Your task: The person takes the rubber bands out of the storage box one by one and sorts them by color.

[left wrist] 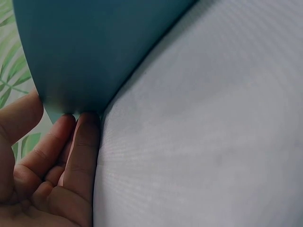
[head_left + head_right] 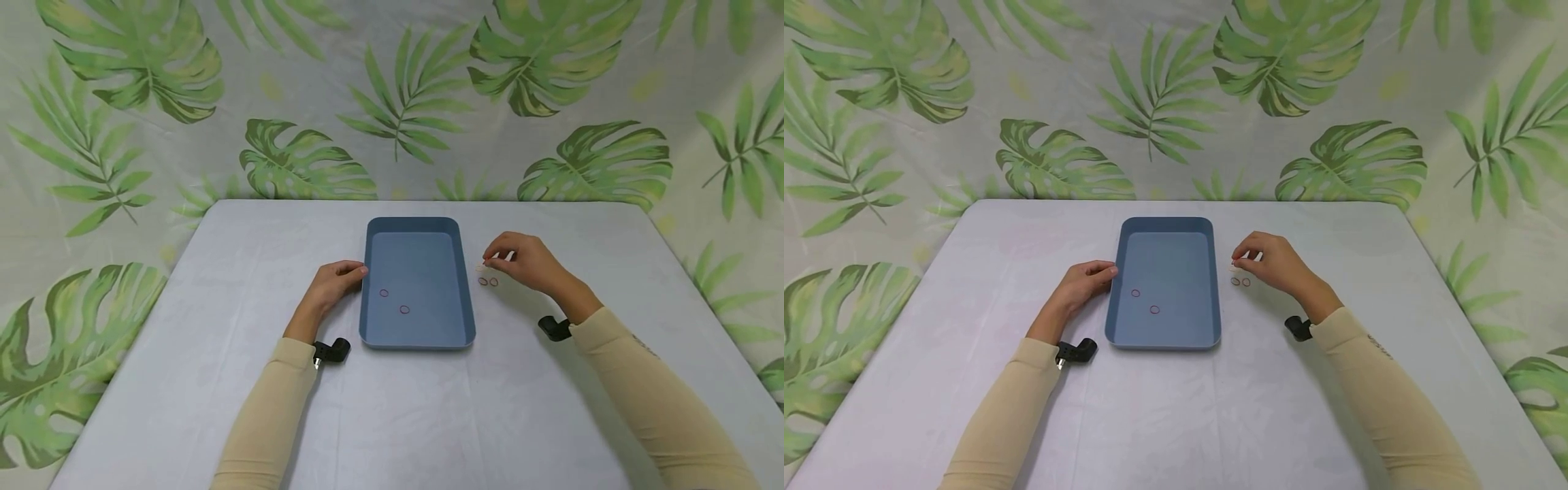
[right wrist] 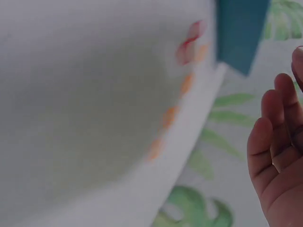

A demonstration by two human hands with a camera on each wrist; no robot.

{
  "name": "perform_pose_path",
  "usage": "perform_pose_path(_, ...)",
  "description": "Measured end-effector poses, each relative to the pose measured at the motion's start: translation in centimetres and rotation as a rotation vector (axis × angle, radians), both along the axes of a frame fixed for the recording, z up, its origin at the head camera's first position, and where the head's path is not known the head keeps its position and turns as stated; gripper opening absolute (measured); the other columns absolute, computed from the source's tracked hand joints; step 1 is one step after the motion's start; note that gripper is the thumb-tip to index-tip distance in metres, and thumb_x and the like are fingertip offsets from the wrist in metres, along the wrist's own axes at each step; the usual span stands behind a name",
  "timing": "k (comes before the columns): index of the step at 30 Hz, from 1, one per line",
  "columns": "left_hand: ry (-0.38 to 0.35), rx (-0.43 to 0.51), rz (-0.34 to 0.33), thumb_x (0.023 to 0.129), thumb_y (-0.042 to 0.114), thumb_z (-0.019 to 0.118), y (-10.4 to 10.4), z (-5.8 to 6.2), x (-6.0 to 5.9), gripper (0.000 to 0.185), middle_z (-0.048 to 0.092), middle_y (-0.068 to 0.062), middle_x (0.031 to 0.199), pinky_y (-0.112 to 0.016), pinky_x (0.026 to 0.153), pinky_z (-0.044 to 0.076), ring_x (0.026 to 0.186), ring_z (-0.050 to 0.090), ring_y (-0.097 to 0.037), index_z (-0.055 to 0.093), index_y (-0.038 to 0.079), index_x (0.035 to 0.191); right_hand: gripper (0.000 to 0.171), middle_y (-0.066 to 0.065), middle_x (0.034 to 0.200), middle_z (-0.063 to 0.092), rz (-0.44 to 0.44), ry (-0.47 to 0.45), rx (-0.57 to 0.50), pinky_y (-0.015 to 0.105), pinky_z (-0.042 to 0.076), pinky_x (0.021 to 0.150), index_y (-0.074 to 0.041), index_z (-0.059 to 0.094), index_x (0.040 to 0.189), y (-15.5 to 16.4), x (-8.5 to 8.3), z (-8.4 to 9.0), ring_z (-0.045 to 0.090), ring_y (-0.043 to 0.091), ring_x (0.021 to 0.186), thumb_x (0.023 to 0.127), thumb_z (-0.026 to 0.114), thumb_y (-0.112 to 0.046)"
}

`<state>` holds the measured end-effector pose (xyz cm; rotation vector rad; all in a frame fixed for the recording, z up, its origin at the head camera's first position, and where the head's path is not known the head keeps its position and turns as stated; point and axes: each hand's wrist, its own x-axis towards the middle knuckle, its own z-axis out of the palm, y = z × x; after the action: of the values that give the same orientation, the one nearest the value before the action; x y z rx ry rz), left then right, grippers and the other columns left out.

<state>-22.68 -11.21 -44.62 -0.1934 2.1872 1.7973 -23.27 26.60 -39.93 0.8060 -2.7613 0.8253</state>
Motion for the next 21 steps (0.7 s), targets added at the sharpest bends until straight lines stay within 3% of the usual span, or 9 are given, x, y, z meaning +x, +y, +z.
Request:
perform_pose_path(8, 0.0, 0.003, 0.004, 0.094, 0.025, 0.069, -0.1, -0.1, -0.2, 0.04, 0.064, -0.014, 0.133, -0.039, 0.107, 0.05, 0.122, 0.063, -0.026, 0.065, 0.005, 0.129, 0.008, 0.01, 0.096, 0.073, -0.123, -0.143, 0.112, 0.031, 0.049, 0.07, -0.007, 0.076, 0.097, 3.2, 0.0, -1.7, 0.062, 0.022, 0.083, 0.089, 0.073, -0.008)
perform_pose_path(21, 0.018, -0.015, -0.005, 0.094, 0.027, 0.069, -0.1, -0.4, -0.3, 0.041, 0.064, -0.014, 0.134, -0.039, 0.107, 0.05, 0.122, 0.062, -0.026, 0.065, 0.005, 0.128, 0.006, 0.009, 0.094, 0.072, -0.137, -0.222, 0.206, 0.036, 0.05, 0.074, -0.009, 0.076, 0.094, 4.0, 0.2, -2.0, 0.061, 0.021, 0.083, 0.089, 0.072, -0.008)
